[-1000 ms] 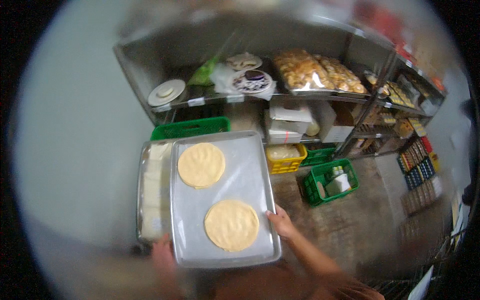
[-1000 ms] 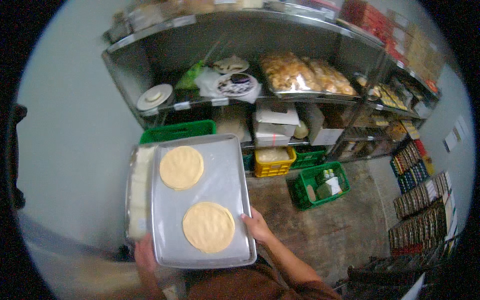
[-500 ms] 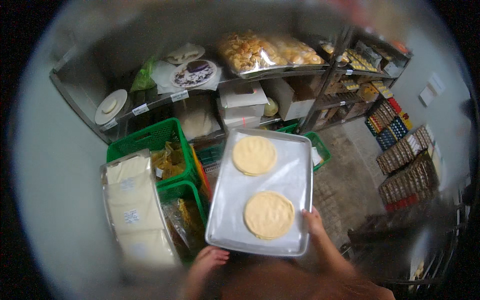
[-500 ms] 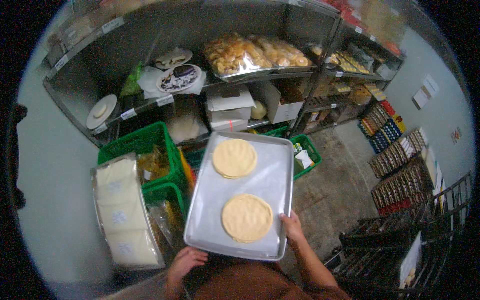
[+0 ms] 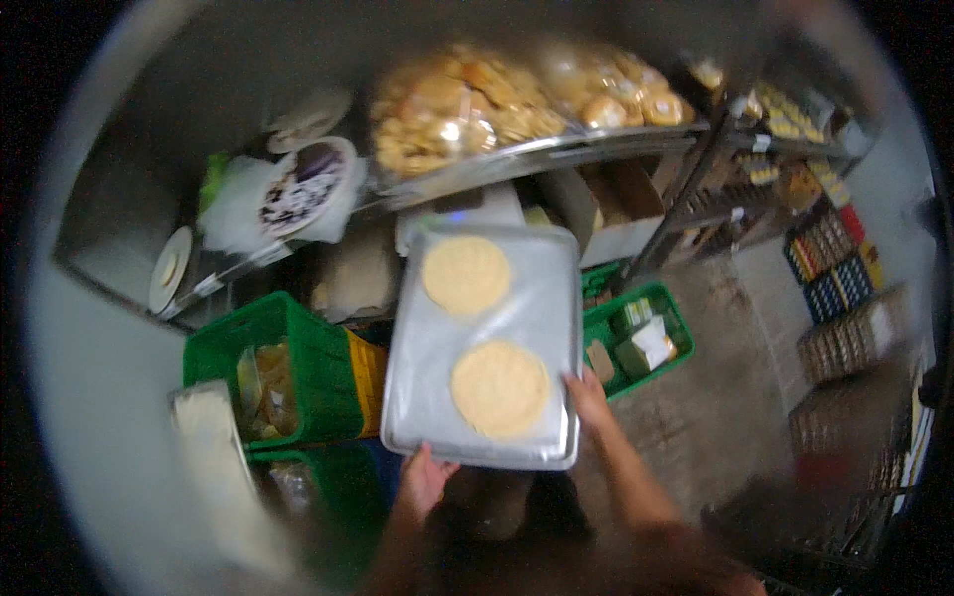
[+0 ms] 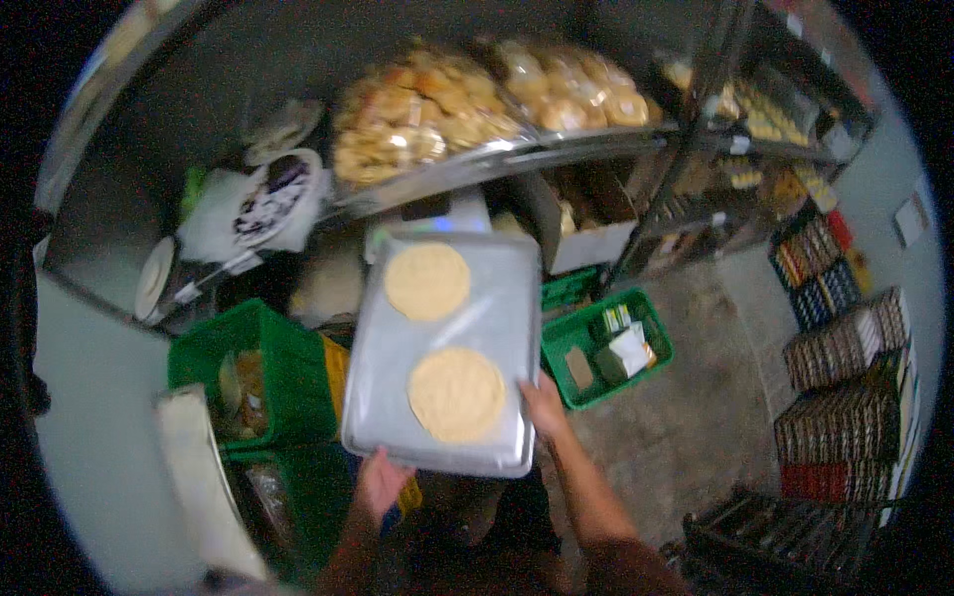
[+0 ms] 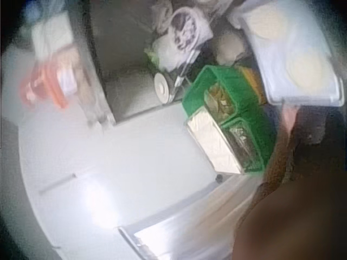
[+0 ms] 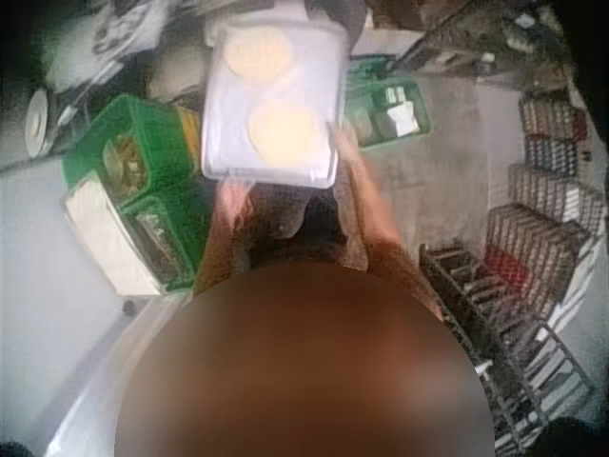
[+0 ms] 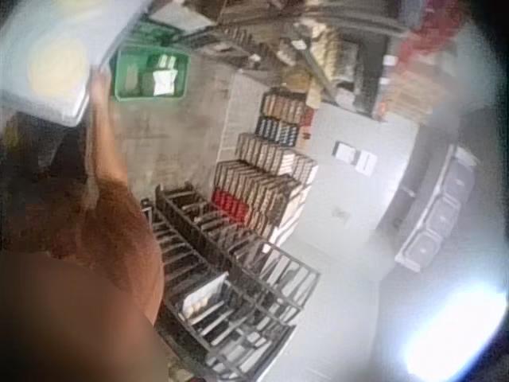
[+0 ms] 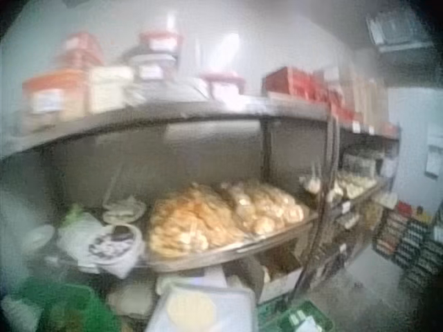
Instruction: The person spreads a yellow filling onto two round dough discs on a metal tray using a spatula, then places additional dough discs on top to form two layered pies. The tray is carried to a storage shelf and placed among other baked goods.
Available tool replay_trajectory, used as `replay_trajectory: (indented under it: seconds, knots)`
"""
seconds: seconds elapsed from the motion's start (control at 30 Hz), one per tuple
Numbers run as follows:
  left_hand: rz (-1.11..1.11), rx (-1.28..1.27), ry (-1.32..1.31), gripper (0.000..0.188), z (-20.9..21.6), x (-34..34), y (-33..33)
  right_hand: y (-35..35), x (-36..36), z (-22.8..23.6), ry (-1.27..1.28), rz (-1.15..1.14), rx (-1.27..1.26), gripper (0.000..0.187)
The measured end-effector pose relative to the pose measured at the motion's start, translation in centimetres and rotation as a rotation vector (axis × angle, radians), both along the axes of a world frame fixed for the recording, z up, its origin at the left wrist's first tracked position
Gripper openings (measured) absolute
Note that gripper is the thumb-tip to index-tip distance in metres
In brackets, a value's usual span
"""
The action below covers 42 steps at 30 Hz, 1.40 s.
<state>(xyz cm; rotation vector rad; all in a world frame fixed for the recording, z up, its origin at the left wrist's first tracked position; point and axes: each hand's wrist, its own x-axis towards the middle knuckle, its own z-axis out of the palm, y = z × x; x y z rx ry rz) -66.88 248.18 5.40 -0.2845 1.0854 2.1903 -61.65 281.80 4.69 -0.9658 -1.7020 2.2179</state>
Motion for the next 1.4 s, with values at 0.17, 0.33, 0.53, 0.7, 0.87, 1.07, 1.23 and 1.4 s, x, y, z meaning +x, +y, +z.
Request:
replay_trajectory:
  seconds: [0.17, 0.33, 0.53, 0.7, 0.87, 1.07, 1.23, 1.4]
  knots:
    - [0.082, -0.094, 0.068, 0.046, 0.4, -7.0, 6.4, 6.9, -12.0, 0.0, 0.086, 0.162, -0.095, 0.042]
    - [0.063, 0.046, 0.017, 0.049, -0.4, -11.3, 8.7, 9.9, -16.4, 0.3, 0.24, 0.179, -0.09, 0.042]
    - [0.13, 0.06, -0.081, 0.055, -2.6, -12.8, 15.4, 18.0, -17.0, 2.5, 0.08, 0.139, 0.02, 0.043]
    - [-0.009, 0.221, -0.007, 0.051, -4.4, -16.3, 26.5, 27.8, -17.0, 4.4, 0.052, 0.118, 0.125, 0.041]
    - [-0.05, 0.202, -0.028, 0.05, -2.3, -19.9, 35.8, 35.2, -16.5, 2.0, 0.184, -0.107, 0.187, 0.039]
    - [-0.075, 0.109, 0.007, 0.048, -0.6, -23.1, 44.7, 42.4, -16.2, -1.2, 0.001, -0.195, 0.341, 0.037]
    - [-0.207, 0.074, 0.113, 0.052, 0.4, -25.0, 48.6, 43.1, -16.5, -2.4, 0.063, -0.242, 0.373, 0.036]
    - [-0.305, 0.512, 0.07, 0.075, -2.3, -21.9, 52.3, 42.0, -17.2, -3.8, 0.052, -0.23, 0.167, 0.038]
